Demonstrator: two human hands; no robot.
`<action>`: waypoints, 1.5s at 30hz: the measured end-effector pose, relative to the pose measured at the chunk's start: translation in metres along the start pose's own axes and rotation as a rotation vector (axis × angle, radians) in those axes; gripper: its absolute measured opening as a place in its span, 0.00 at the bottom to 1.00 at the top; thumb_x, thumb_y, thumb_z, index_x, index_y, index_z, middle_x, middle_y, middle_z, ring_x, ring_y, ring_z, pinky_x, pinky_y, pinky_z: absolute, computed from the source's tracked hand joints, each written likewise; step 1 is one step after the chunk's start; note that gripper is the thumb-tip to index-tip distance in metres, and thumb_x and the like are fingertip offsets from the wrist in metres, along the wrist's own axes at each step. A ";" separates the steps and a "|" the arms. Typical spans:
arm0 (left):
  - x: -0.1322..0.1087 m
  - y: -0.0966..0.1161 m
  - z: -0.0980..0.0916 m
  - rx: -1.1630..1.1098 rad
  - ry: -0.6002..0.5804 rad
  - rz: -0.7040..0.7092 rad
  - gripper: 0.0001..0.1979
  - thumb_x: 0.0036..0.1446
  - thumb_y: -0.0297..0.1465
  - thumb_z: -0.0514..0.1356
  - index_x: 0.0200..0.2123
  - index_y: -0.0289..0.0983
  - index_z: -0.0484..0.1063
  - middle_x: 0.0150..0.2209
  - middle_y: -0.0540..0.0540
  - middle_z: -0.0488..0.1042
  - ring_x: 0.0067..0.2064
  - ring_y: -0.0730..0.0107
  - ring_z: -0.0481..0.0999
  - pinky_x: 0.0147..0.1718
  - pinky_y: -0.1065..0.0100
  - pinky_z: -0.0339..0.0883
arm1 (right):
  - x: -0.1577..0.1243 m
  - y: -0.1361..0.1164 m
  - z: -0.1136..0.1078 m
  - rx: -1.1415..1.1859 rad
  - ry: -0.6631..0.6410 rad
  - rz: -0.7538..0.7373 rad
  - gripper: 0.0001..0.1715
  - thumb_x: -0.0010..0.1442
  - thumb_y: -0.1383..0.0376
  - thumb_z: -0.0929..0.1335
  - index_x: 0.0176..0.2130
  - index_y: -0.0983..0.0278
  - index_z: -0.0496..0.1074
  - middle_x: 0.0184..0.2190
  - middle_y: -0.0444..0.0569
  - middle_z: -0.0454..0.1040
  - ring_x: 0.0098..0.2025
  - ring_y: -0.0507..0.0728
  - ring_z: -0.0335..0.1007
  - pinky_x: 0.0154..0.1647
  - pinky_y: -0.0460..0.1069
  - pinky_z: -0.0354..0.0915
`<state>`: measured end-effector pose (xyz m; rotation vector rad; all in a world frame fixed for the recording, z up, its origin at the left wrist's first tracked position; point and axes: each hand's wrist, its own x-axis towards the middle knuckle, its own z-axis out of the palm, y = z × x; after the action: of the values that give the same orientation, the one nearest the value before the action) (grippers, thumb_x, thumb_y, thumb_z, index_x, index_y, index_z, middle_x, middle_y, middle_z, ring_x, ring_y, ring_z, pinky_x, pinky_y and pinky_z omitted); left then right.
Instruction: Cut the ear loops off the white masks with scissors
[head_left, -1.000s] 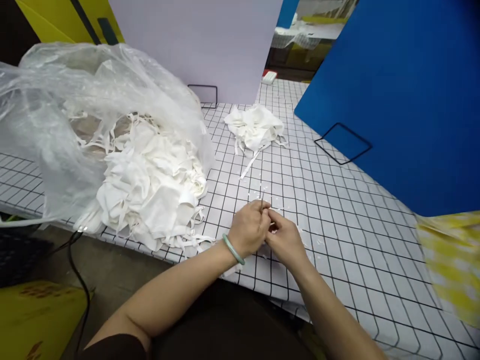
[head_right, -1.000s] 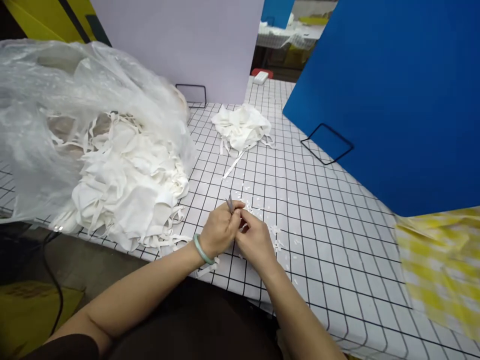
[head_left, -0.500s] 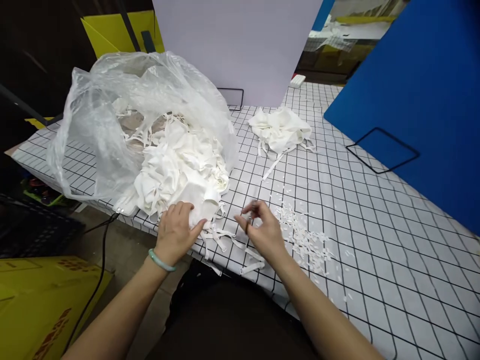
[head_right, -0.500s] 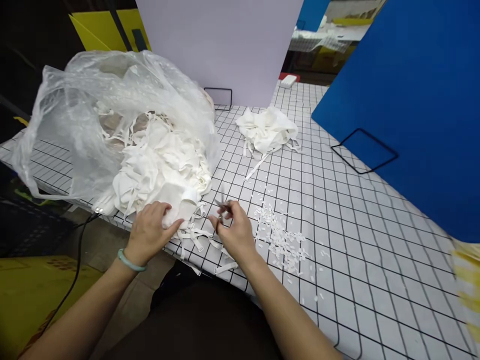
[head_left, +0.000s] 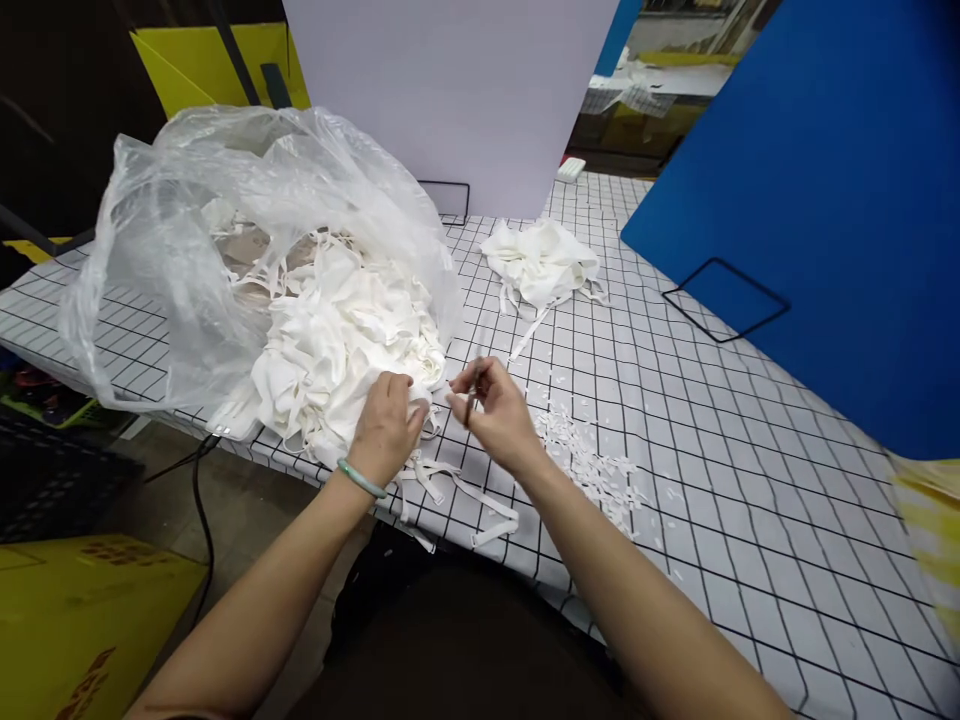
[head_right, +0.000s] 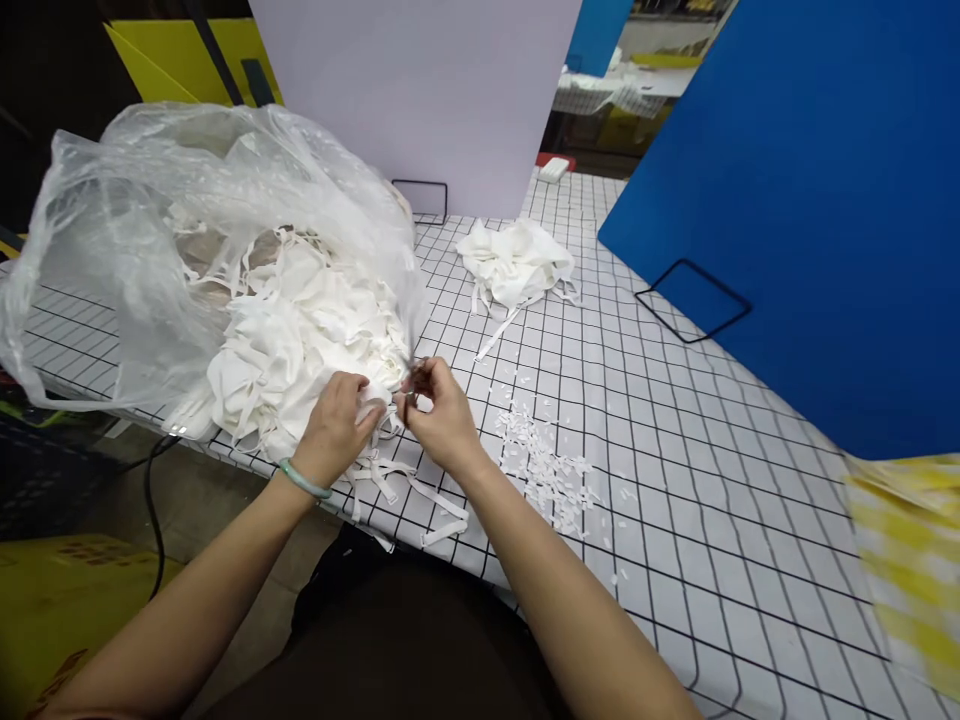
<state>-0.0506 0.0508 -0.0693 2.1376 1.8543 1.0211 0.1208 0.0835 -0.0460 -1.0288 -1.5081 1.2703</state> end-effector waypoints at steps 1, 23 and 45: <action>0.000 -0.003 0.000 0.001 0.002 -0.022 0.09 0.58 0.28 0.61 0.41 0.36 0.65 0.39 0.42 0.69 0.43 0.56 0.70 0.43 0.56 0.69 | 0.000 0.005 0.006 -0.068 0.000 -0.004 0.18 0.53 0.62 0.72 0.41 0.58 0.62 0.40 0.46 0.73 0.44 0.57 0.72 0.52 0.56 0.70; -0.003 0.083 -0.049 -1.225 -0.605 -0.395 0.15 0.64 0.42 0.61 0.38 0.35 0.75 0.19 0.56 0.56 0.21 0.79 0.53 0.21 0.74 0.50 | -0.040 -0.045 -0.055 0.164 -0.086 -0.025 0.17 0.54 0.63 0.75 0.39 0.58 0.66 0.42 0.47 0.74 0.48 0.57 0.73 0.54 0.57 0.69; -0.007 0.108 -0.004 -1.242 -0.320 -0.194 0.11 0.66 0.33 0.60 0.35 0.38 0.82 0.55 0.41 0.75 0.62 0.55 0.70 0.59 0.56 0.68 | -0.087 -0.004 -0.015 0.354 0.244 0.095 0.21 0.52 0.56 0.77 0.37 0.59 0.64 0.32 0.41 0.67 0.33 0.52 0.68 0.38 0.49 0.69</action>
<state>0.0360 0.0174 -0.0141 1.2156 0.8128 1.1987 0.1582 0.0030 -0.0510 -0.9866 -1.0164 1.3636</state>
